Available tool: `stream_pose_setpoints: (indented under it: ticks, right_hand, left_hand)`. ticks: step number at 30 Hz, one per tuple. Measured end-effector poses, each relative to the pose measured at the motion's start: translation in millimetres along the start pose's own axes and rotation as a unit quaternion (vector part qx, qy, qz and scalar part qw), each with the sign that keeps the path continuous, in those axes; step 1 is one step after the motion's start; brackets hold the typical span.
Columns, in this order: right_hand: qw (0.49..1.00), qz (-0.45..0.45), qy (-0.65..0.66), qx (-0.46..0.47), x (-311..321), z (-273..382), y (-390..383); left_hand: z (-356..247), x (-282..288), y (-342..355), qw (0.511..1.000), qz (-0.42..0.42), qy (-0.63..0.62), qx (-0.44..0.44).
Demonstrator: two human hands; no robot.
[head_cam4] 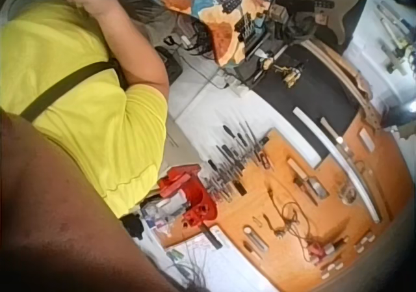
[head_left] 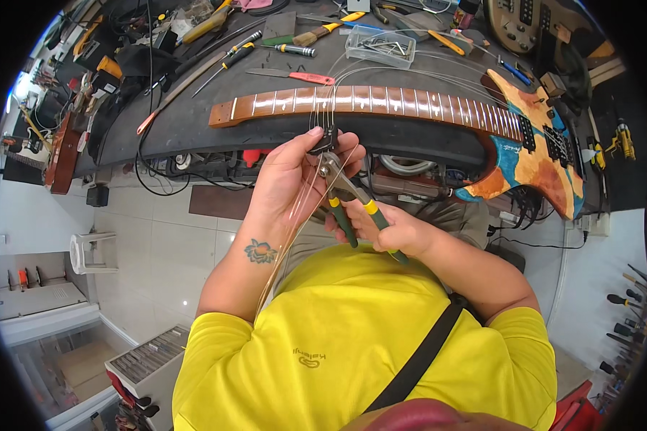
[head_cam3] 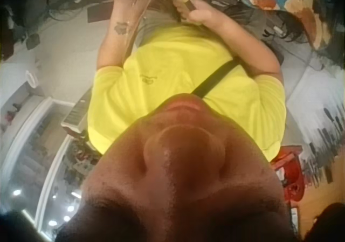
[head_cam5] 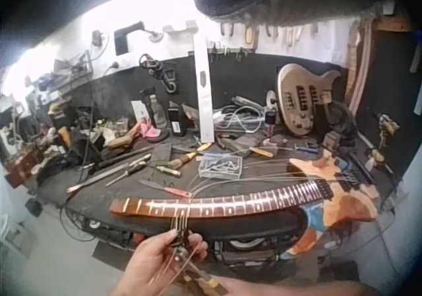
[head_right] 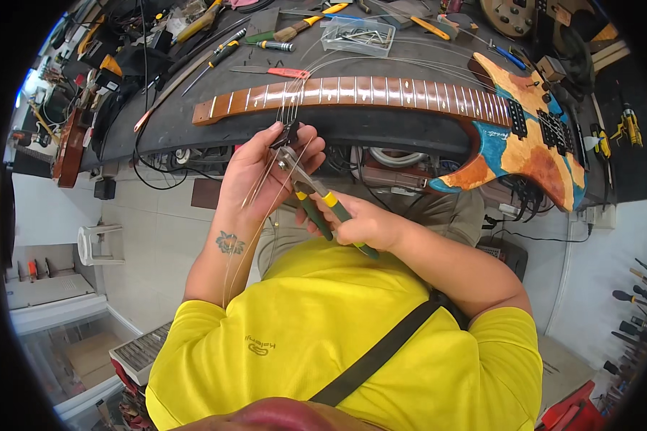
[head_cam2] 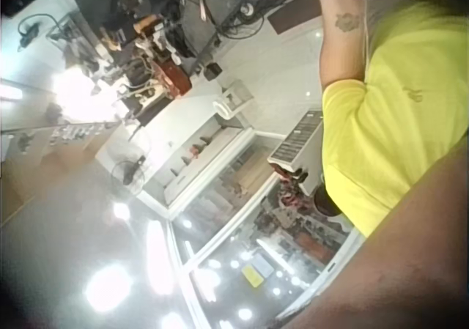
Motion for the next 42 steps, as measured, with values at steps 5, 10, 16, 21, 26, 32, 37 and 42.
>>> stream_pose_setpoints:
  ticks: [5,10,16,21,26,32,37,42]
  right_hand:
    - [1.0,-0.004,0.006,0.017,4.7,-10.3,2.1]
    - [0.998,-0.038,-0.052,0.004,0.9,-2.5,0.4]
    - [0.991,-0.09,-0.014,-0.098,-0.5,-7.5,-2.2]
    - [0.998,-0.03,-0.028,-0.049,-3.3,-6.0,-0.8]
    - [0.999,0.004,0.032,-0.026,-8.8,12.1,-3.6]
    - [0.998,-0.001,0.057,-0.001,2.1,4.2,-0.9]
    - [0.999,0.02,0.038,0.018,3.5,2.4,-2.2]
    - [0.998,0.038,0.04,0.014,2.7,4.9,-1.4]
  left_hand:
    - [1.5,1.3,-0.3,1.0,0.008,0.015,-0.018]
    - [0.9,3.0,-0.6,0.998,0.042,0.028,-0.027]
    - [3.5,14.6,8.7,0.999,0.011,-0.006,-0.032]
    - [-5.2,21.9,7.2,0.998,-0.038,-0.011,-0.038]
    - [-9.0,20.4,5.5,0.999,0.005,-0.014,-0.03]
    - [-5.2,2.8,-3.1,1.0,-0.012,0.011,-0.025]
    - [-3.8,3.4,-3.6,1.0,0.001,0.006,-0.026]
    - [-5.9,2.6,-4.5,0.999,0.01,0.015,-0.036]
Point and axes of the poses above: each hand's wrist, its own y-axis towards the middle knuckle, its own x-axis out of the back of the hand, z = x × y, the point moved 4 cm from there along y, towards the middle knuckle, and after that the axes turned 4 degrees about -y, right-handed, at the moved point
